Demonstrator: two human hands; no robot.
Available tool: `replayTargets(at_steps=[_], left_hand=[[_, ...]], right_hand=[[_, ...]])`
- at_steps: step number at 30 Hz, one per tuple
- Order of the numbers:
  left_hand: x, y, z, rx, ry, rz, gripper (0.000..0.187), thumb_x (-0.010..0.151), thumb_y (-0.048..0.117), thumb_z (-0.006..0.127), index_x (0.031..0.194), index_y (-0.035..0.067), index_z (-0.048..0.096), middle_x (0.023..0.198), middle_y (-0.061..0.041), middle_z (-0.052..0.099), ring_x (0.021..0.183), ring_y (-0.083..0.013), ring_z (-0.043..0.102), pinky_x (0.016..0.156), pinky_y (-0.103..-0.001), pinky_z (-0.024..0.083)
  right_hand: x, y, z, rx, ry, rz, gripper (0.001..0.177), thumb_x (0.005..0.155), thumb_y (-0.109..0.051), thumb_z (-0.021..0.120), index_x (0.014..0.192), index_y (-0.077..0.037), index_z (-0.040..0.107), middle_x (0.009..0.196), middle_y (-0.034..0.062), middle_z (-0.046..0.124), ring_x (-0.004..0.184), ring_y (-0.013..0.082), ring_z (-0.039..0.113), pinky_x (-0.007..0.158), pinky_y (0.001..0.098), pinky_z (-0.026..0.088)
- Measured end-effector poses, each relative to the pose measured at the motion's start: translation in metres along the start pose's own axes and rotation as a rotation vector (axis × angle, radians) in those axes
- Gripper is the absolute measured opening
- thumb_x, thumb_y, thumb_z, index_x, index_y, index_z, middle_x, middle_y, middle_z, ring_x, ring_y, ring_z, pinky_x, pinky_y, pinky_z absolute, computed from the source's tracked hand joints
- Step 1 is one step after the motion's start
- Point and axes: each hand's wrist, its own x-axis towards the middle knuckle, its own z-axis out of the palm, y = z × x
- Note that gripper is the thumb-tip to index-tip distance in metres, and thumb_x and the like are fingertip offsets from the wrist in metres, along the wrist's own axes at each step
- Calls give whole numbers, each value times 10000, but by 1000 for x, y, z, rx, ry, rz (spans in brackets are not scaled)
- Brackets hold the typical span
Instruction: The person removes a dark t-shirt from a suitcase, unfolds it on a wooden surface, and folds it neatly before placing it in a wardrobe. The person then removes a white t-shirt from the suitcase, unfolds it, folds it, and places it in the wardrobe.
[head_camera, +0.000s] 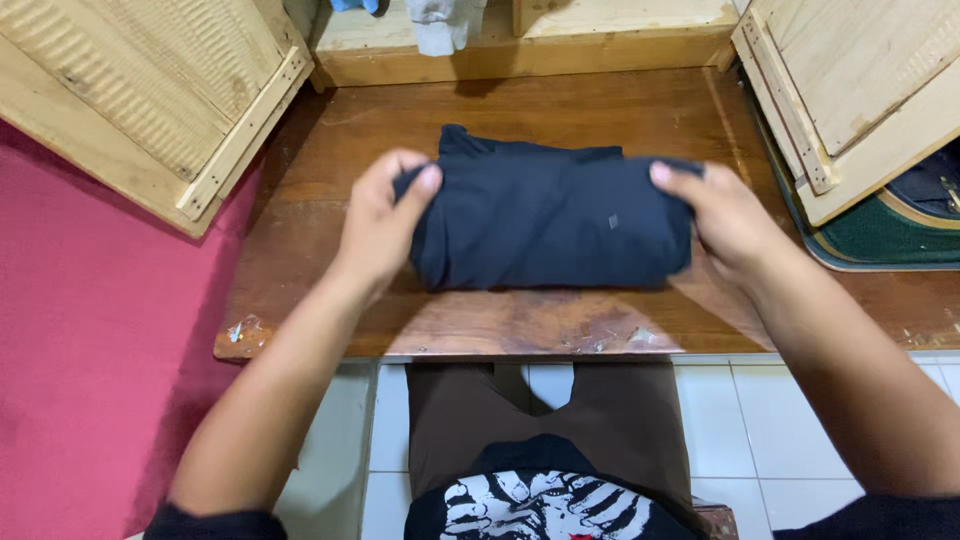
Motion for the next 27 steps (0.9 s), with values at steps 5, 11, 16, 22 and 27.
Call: replayTargets(at_steps=[5, 11, 16, 22, 27], left_hand=[[81, -43, -2, 64, 117, -185, 156, 1000, 196, 667, 999, 44, 702, 882, -1, 711, 792, -82, 637, 746, -247, 532], [120, -129, -7, 61, 231, -131, 221, 980, 189, 755, 1096, 18, 678, 913, -29, 721, 797, -76, 644, 738, -228, 532], [102, -147, -14, 193, 158, -135, 570, 759, 30, 897, 1196, 36, 530, 856, -51, 651, 693, -81, 620, 593, -233, 539], [103, -111, -14, 280, 333, -140, 390, 821, -44, 833, 1103, 63, 586, 908, -90, 754, 717, -105, 661, 635, -248, 534], [80, -70, 4, 856, 357, 401, 276, 937, 61, 757, 1180, 114, 638, 1202, -70, 689, 1065, -254, 669, 905, -404, 522]], right_hand=[[69, -17, 18, 128, 109, 74, 399, 1021, -306, 578, 1230, 27, 649, 1188, 131, 736, 1042, 206, 724, 954, 332, 581], [98, 2, 32, 2, 158, 171, 474, 978, -297, 689, 1309, 29, 591, 1226, 170, 713, 1077, 225, 718, 915, 330, 591], [100, 34, 21, -104, 210, 12, 713, 843, 22, 742, 1445, 22, 360, 1225, 191, 686, 1083, 229, 714, 881, 332, 627], [111, 47, 6, -36, 175, -42, 622, 897, 60, 670, 1455, 19, 399, 1216, 184, 715, 1058, 210, 729, 882, 311, 619], [84, 27, 21, -666, 433, -290, 536, 930, -169, 774, 1395, -41, 539, 1297, 179, 651, 1050, 282, 697, 914, 405, 577]])
